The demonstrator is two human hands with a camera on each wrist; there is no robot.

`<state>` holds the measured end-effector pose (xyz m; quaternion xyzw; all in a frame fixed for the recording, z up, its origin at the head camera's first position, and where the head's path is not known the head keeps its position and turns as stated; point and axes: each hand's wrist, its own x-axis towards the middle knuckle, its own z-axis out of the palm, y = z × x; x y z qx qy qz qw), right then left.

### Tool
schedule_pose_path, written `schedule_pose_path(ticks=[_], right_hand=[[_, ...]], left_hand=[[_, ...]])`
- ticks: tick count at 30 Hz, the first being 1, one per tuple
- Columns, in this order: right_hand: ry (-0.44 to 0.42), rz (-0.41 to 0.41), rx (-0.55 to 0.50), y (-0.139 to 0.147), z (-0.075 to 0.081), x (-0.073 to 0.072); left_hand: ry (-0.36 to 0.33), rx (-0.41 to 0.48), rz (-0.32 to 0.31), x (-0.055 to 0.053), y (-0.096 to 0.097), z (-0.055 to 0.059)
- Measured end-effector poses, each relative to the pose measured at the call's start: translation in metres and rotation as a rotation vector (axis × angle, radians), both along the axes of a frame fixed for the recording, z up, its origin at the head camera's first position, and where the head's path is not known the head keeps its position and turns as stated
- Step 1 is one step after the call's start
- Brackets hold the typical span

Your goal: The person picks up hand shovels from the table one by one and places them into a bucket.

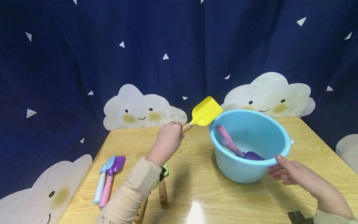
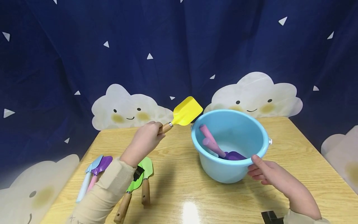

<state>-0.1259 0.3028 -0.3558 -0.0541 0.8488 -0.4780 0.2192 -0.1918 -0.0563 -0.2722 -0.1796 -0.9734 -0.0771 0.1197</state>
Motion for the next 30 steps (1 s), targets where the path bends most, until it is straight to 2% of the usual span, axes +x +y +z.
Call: schedule_pose_path(ticks=[12, 19, 26, 30], right_hand=[[0.024, -0.018, 0.014, -0.001, 0.001, 0.002], [0.014, -0.036, 0.024, -0.002, 0.001, 0.002], [0.019, -0.034, 0.020, -0.002, 0.003, 0.003], [0.021, -0.022, 0.005, -0.003, 0.002, 0.003]], left_hand=[[0.040, -0.038, -0.040, 0.001, 0.021, 0.005], [0.082, -0.080, -0.088, 0.005, 0.039, 0.007], [0.090, -0.137, -0.114, 0.010, 0.058, 0.010], [0.098, -0.153, -0.152, 0.013, 0.066, 0.008]])
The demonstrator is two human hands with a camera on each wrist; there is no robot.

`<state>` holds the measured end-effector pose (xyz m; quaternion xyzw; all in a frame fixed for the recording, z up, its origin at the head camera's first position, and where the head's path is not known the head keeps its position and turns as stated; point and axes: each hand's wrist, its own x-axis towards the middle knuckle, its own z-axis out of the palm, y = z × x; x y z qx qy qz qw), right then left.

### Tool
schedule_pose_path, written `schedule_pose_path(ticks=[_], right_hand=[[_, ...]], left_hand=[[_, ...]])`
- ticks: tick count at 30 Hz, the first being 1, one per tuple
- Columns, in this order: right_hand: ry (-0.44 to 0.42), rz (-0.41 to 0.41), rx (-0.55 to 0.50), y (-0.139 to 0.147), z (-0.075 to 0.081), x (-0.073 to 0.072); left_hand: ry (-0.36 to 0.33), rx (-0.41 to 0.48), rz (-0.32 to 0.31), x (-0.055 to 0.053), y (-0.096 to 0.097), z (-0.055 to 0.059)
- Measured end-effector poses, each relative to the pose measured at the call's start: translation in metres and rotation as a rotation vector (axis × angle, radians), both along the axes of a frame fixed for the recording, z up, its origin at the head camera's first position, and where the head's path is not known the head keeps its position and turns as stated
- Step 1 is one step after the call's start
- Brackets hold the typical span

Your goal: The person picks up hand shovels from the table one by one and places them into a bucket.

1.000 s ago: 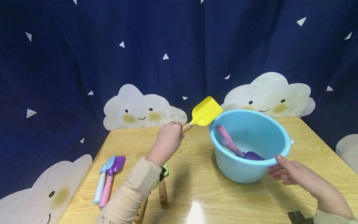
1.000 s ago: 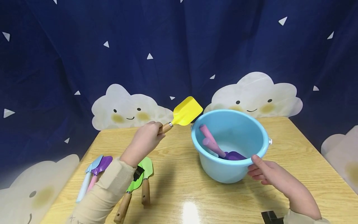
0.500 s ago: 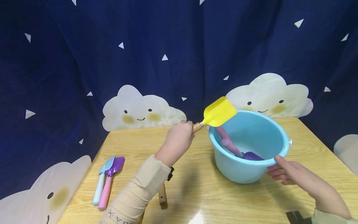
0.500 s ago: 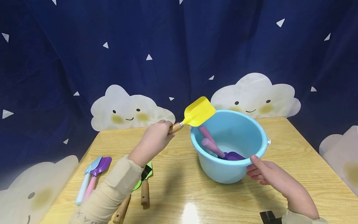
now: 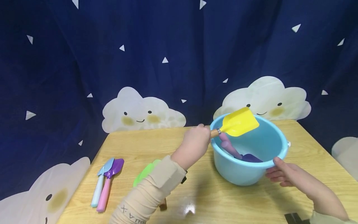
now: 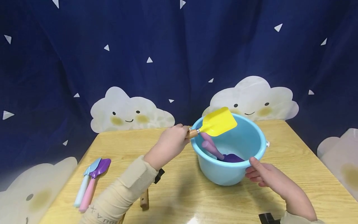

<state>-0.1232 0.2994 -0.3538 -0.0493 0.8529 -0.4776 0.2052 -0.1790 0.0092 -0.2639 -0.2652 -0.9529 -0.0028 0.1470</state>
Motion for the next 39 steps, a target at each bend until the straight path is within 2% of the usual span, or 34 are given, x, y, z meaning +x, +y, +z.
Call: schedule_pose_path(ticks=[8, 11, 14, 21, 26, 29, 34, 39], right_hand=[[-0.005, -0.008, -0.013, -0.001, -0.001, 0.000], [-0.001, -0.013, -0.013, -0.001, -0.002, 0.000], [-0.002, -0.022, -0.018, -0.001, -0.003, 0.000], [0.010, -0.015, -0.028, -0.001, -0.004, 0.001], [0.007, -0.029, -0.022, -0.002, -0.003, 0.002], [0.003, -0.032, -0.023, -0.002, -0.002, 0.002], [0.001, -0.027, -0.018, -0.002, -0.001, 0.003], [-0.007, -0.021, -0.019, -0.003, -0.001, 0.003]], left_hand=[[-0.009, -0.110, -0.070, 0.003, 0.015, -0.002], [-0.053, -0.119, -0.076, 0.002, 0.021, -0.003], [-0.112, -0.142, -0.059, 0.001, 0.027, -0.004], [-0.204, -0.224, 0.032, 0.004, 0.046, -0.002], [-0.230, -0.242, 0.081, 0.007, 0.060, -0.002], [-0.229, -0.294, 0.102, 0.008, 0.069, -0.001], [-0.220, -0.365, 0.084, 0.007, 0.084, -0.005], [-0.246, -0.369, 0.067, 0.003, 0.097, -0.017]])
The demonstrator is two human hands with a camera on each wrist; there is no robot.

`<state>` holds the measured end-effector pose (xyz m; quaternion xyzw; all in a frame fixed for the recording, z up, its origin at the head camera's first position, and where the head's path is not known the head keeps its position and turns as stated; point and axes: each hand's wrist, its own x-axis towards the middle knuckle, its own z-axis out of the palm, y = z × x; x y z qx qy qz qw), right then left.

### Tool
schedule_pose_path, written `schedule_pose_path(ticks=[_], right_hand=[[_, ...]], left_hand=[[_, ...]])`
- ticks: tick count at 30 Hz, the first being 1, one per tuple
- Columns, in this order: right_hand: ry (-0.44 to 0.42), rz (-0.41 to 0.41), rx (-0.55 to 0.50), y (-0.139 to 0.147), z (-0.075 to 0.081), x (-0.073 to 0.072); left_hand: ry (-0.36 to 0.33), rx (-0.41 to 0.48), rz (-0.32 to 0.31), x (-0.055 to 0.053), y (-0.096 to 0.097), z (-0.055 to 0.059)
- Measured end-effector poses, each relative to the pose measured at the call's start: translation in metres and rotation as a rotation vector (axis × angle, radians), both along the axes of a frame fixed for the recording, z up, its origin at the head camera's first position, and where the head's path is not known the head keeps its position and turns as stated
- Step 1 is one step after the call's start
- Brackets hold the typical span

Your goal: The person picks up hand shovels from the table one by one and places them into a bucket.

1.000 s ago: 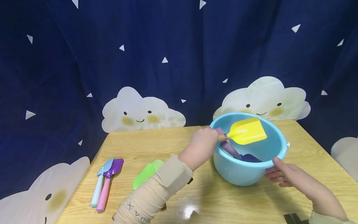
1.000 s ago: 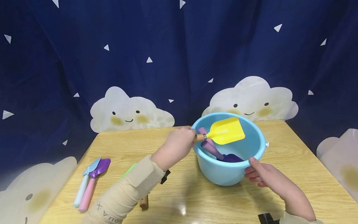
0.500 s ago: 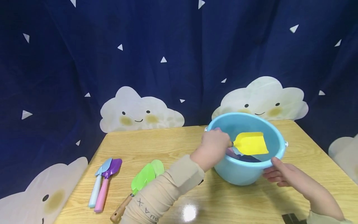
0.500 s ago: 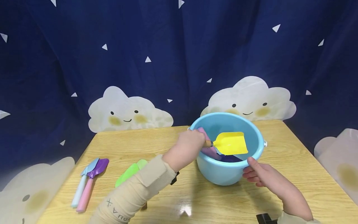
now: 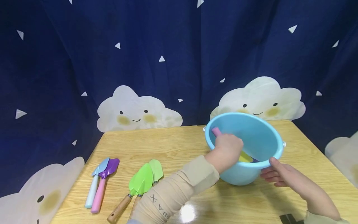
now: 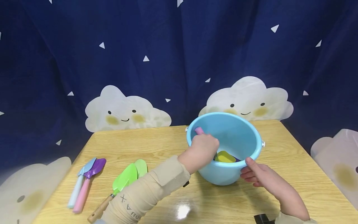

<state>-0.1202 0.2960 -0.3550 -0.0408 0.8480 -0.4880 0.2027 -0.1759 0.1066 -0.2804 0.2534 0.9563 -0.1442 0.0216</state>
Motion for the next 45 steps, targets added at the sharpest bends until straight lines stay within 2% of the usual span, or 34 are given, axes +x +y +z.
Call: schedule_pose_path(ticks=[5, 11, 17, 24, 28, 33, 45], right_hand=[[0.002, 0.006, -0.005, -0.001, -0.001, 0.000], [-0.002, 0.001, -0.008, 0.000, -0.001, -0.001], [-0.005, 0.000, -0.020, 0.001, -0.002, -0.002], [-0.007, 0.003, -0.011, 0.000, -0.003, -0.002], [-0.007, 0.005, -0.007, 0.001, -0.004, -0.003], [0.003, 0.013, -0.011, 0.001, -0.004, -0.002], [-0.008, 0.023, -0.004, 0.002, -0.004, -0.003]], left_hand=[[-0.041, -0.001, 0.017, -0.005, 0.008, -0.009], [-0.105, 0.015, 0.030, -0.011, 0.011, -0.009], [-0.091, 0.072, 0.006, -0.012, 0.005, -0.007], [-0.016, 0.172, -0.058, -0.011, -0.017, -0.001], [0.020, 0.230, -0.070, -0.008, -0.033, 0.003], [0.048, 0.255, -0.047, -0.011, -0.049, 0.002], [0.104, 0.443, -0.003, -0.019, -0.091, -0.004]])
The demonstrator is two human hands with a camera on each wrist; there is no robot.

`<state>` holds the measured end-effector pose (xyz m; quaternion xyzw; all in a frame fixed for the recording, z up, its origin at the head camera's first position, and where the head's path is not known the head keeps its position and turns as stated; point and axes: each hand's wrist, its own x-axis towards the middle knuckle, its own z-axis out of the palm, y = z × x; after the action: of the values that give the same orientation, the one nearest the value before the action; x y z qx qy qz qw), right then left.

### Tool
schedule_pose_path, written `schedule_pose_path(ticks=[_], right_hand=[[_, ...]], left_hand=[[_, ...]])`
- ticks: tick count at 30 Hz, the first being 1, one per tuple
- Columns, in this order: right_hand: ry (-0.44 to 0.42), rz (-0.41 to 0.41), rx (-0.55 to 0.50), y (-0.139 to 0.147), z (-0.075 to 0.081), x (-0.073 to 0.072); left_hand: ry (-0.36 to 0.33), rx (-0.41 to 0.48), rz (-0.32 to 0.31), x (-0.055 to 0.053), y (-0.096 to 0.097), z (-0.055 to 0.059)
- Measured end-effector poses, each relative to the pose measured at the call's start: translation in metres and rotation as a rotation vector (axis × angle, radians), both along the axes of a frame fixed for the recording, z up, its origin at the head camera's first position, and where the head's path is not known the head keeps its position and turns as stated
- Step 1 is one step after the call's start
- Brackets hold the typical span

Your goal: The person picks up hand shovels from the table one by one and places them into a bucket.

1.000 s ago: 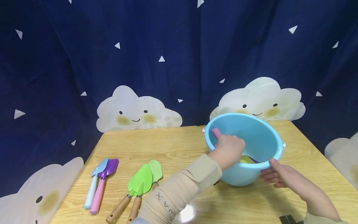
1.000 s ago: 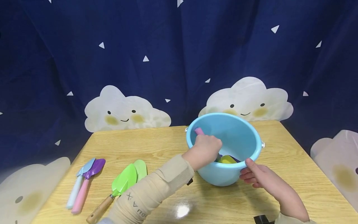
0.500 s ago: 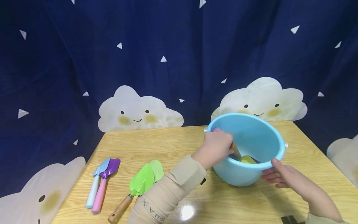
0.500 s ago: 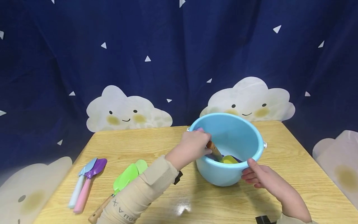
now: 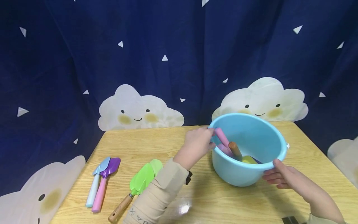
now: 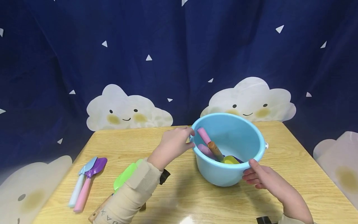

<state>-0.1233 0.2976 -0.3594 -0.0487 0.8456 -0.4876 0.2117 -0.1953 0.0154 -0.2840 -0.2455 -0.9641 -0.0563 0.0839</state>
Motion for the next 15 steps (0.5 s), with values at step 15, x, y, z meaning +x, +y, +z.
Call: schedule_pose_path(ticks=[15], right_hand=[[0.002, -0.007, 0.013, -0.002, 0.000, -0.001]], left_hand=[[-0.092, 0.018, 0.115, -0.006, -0.042, -0.020]])
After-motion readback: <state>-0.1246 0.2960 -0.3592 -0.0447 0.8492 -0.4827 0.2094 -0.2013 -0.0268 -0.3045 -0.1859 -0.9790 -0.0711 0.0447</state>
